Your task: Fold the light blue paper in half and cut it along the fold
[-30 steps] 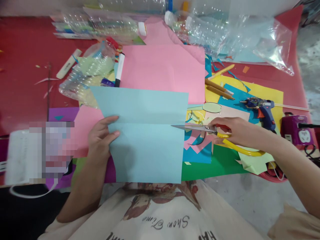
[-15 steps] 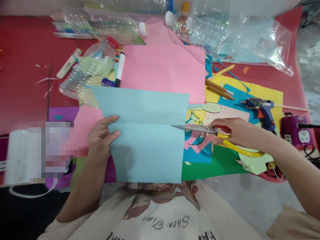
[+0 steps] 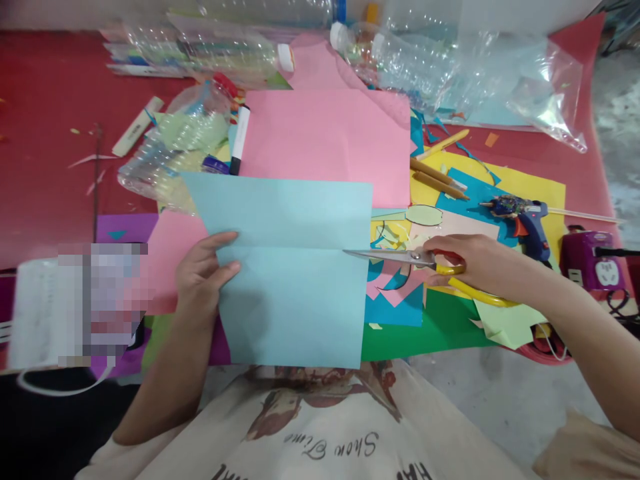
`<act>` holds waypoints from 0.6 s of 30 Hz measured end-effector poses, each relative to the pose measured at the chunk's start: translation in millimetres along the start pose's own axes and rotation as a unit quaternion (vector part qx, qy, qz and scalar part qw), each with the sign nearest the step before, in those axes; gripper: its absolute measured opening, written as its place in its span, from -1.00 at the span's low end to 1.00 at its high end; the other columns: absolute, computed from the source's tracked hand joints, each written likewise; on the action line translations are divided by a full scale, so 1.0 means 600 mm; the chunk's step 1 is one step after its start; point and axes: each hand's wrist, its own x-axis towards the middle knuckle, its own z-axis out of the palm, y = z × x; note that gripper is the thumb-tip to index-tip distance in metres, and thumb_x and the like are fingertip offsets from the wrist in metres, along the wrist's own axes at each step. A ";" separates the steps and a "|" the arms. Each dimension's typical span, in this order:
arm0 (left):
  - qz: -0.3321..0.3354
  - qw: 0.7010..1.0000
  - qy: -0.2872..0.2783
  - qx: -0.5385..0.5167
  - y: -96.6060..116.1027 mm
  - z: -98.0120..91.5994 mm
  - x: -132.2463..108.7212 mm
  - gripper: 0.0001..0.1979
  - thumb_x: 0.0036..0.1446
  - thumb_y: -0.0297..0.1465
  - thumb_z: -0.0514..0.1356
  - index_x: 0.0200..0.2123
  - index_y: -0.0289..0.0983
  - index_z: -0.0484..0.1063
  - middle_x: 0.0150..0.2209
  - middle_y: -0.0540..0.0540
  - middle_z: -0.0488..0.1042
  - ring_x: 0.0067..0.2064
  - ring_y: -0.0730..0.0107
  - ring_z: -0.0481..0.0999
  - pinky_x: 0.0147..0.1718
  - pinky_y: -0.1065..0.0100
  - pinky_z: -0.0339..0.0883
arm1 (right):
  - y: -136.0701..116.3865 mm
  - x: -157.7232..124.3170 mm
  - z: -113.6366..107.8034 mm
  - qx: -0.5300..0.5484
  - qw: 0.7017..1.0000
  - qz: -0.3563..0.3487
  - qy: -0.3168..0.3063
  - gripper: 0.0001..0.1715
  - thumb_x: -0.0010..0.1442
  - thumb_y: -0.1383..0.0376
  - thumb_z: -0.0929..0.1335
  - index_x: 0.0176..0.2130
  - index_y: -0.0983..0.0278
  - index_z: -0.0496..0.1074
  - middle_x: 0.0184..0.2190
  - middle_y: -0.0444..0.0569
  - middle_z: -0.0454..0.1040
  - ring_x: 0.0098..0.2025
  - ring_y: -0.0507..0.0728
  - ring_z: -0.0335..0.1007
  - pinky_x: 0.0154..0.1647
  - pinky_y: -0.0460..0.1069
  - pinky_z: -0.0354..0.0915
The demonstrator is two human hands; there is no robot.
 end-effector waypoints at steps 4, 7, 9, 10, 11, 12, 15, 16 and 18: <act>-0.010 1.000 0.004 0.002 -0.001 -0.001 -0.002 -0.62 -0.10 -0.38 0.38 -0.12 -0.20 0.53 -0.17 -0.02 0.55 -0.25 0.40 0.49 -0.31 0.43 0.39 | -0.015 -0.002 -0.009 0.071 0.996 -0.014 -0.052 -0.49 0.14 -0.04 0.31 0.02 0.10 0.42 -0.26 -0.02 0.49 -0.32 0.12 0.37 -0.36 -0.03 0.27; -0.009 1.000 0.013 0.021 -0.005 -0.004 -0.002 -0.60 -0.10 -0.37 0.39 -0.12 -0.20 0.53 -0.22 0.00 0.54 -0.33 0.44 0.44 -0.39 0.43 0.35 | -0.021 0.000 -0.009 0.062 0.997 -0.015 -0.047 -0.48 0.13 -0.05 0.32 0.00 0.13 0.43 -0.32 -0.01 0.47 -0.39 0.11 0.34 -0.41 -0.03 0.23; 0.004 1.000 0.014 0.026 -0.006 -0.006 -0.003 -0.61 -0.10 -0.37 0.39 -0.12 -0.20 0.53 -0.18 -0.01 0.53 -0.31 0.44 0.44 -0.37 0.43 0.35 | -0.021 0.002 -0.007 0.050 0.998 -0.013 -0.041 -0.48 0.13 -0.06 0.32 -0.01 0.15 0.44 -0.35 -0.02 0.47 -0.43 0.09 0.32 -0.43 -0.04 0.21; 0.007 1.000 0.013 0.025 -0.007 -0.006 -0.003 -0.62 -0.10 -0.37 0.39 -0.13 -0.19 0.53 -0.17 -0.01 0.53 -0.32 0.46 0.43 -0.38 0.44 0.34 | -0.020 0.003 -0.005 0.046 0.998 -0.013 -0.039 -0.48 0.13 -0.06 0.32 -0.01 0.15 0.44 -0.36 -0.03 0.47 -0.43 0.09 0.32 -0.43 -0.04 0.20; 0.008 1.000 0.011 0.024 -0.007 -0.006 -0.003 -0.62 -0.10 -0.37 0.39 -0.13 -0.18 0.53 -0.18 0.00 0.53 -0.35 0.48 0.42 -0.42 0.46 0.32 | -0.019 0.004 -0.003 0.041 0.998 -0.012 -0.037 -0.48 0.13 -0.06 0.33 -0.02 0.16 0.45 -0.37 -0.03 0.47 -0.43 0.09 0.32 -0.43 -0.04 0.20; 0.008 1.000 0.010 0.023 -0.006 -0.006 -0.003 -0.61 -0.11 -0.37 0.40 -0.13 -0.18 0.54 -0.20 0.00 0.53 -0.38 0.51 0.40 -0.45 0.47 0.31 | -0.018 0.005 -0.002 0.037 0.998 -0.014 -0.038 -0.48 0.13 -0.06 0.33 -0.02 0.16 0.44 -0.37 -0.04 0.47 -0.42 0.10 0.33 -0.42 -0.04 0.21; -0.002 1.000 0.003 0.026 -0.005 -0.004 -0.004 -0.59 -0.13 -0.35 0.40 -0.13 -0.16 0.53 -0.31 0.01 0.51 -0.46 0.52 0.38 -0.53 0.48 0.27 | -0.016 0.008 0.002 0.032 0.998 -0.019 -0.049 -0.51 0.13 -0.02 0.35 0.00 0.14 0.43 -0.35 -0.06 0.47 -0.40 0.10 0.34 -0.39 -0.04 0.23; -0.005 1.000 0.002 0.028 -0.004 -0.003 -0.005 -0.60 -0.12 -0.34 0.39 -0.12 -0.15 0.53 -0.34 0.01 0.50 -0.47 0.51 0.39 -0.54 0.46 0.28 | -0.016 0.008 0.003 0.029 0.998 -0.018 -0.052 -0.51 0.14 0.00 0.35 0.00 0.15 0.42 -0.35 -0.06 0.47 -0.40 0.10 0.34 -0.39 -0.05 0.23; -0.005 0.999 0.005 0.035 -0.002 -0.002 -0.006 -0.61 -0.10 -0.32 0.37 -0.12 -0.14 0.52 -0.35 0.00 0.50 -0.45 0.46 0.42 -0.50 0.43 0.33 | -0.016 0.010 0.003 0.022 0.998 -0.014 -0.053 -0.50 0.13 -0.02 0.35 0.00 0.16 0.42 -0.36 -0.06 0.47 -0.41 0.10 0.35 -0.40 -0.05 0.22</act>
